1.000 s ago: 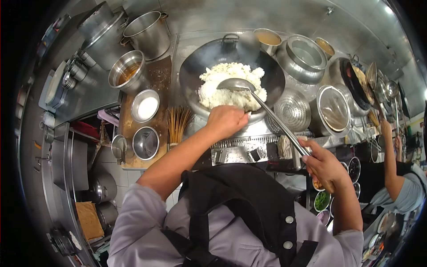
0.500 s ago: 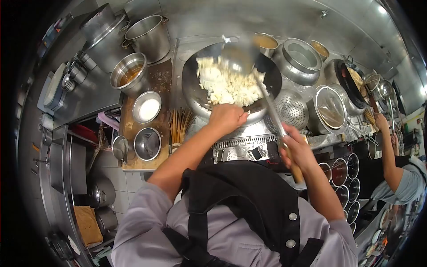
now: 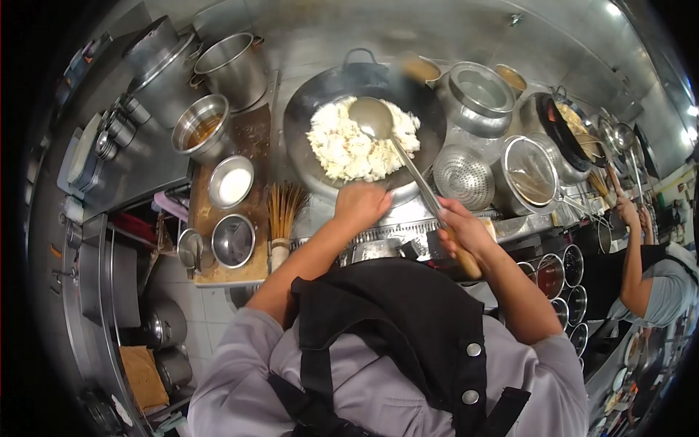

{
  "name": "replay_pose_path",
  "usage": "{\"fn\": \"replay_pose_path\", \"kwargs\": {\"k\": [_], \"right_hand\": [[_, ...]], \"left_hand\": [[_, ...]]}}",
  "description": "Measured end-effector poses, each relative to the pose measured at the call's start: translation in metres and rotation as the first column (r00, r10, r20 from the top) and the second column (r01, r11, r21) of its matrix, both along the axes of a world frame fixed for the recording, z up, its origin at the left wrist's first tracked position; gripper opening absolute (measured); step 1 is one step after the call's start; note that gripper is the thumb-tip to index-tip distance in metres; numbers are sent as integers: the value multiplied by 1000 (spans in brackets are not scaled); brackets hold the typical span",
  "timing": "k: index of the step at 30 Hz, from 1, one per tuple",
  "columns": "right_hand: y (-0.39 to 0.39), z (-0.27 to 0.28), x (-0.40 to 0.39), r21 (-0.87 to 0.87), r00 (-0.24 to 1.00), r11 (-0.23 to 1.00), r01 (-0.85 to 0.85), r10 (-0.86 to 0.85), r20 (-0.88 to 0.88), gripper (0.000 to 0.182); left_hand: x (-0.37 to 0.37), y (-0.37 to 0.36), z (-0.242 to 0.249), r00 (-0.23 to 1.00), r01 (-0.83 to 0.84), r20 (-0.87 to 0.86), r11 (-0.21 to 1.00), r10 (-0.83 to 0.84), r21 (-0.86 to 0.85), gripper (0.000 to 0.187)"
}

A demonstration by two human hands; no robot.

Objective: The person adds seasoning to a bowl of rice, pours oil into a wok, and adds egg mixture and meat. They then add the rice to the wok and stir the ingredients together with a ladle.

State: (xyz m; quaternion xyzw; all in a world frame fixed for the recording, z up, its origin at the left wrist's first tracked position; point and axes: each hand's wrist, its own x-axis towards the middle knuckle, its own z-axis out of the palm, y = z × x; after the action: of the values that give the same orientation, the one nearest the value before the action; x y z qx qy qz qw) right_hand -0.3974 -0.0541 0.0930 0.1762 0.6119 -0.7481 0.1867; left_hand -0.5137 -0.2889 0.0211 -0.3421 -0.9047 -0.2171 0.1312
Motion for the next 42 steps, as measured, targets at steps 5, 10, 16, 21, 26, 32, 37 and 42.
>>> {"fn": "replay_pose_path", "kwargs": {"k": [5,10,16,21,26,32,37,42], "right_hand": [[5,56,22,52,982,998,-39,47,-182,44],[9,36,30,-28,989,997,-68,63,-131,45],[-4,38,-10,120,990,992,-37,53,-129,42],[13,73,40,-21,984,999,-42,38,-175,42],[9,17,-2,-14,996,998,-62,63,62,41],[17,66,30,117,933,991,-59,96,-346,50],[-6,62,-1,397,951,916,-59,173,-258,49],[17,-31,-13,486,951,846,-220,297,-87,41]], "left_hand": [[70,-39,1,988,105,116,993,-99,-45,44],[-15,-22,39,997,80,28,997,-79,-25,43],[67,-27,-15,992,76,106,993,-66,-91,45],[17,-29,51,995,76,79,991,-67,-110,43],[-1,-3,-4,999,-31,-37,996,28,-79,42],[40,-32,26,997,53,-49,994,-57,-93,46],[-42,-6,13,1000,-18,-17,1000,18,1,41],[-61,3,-4,998,-20,-50,995,25,101,36]]}}
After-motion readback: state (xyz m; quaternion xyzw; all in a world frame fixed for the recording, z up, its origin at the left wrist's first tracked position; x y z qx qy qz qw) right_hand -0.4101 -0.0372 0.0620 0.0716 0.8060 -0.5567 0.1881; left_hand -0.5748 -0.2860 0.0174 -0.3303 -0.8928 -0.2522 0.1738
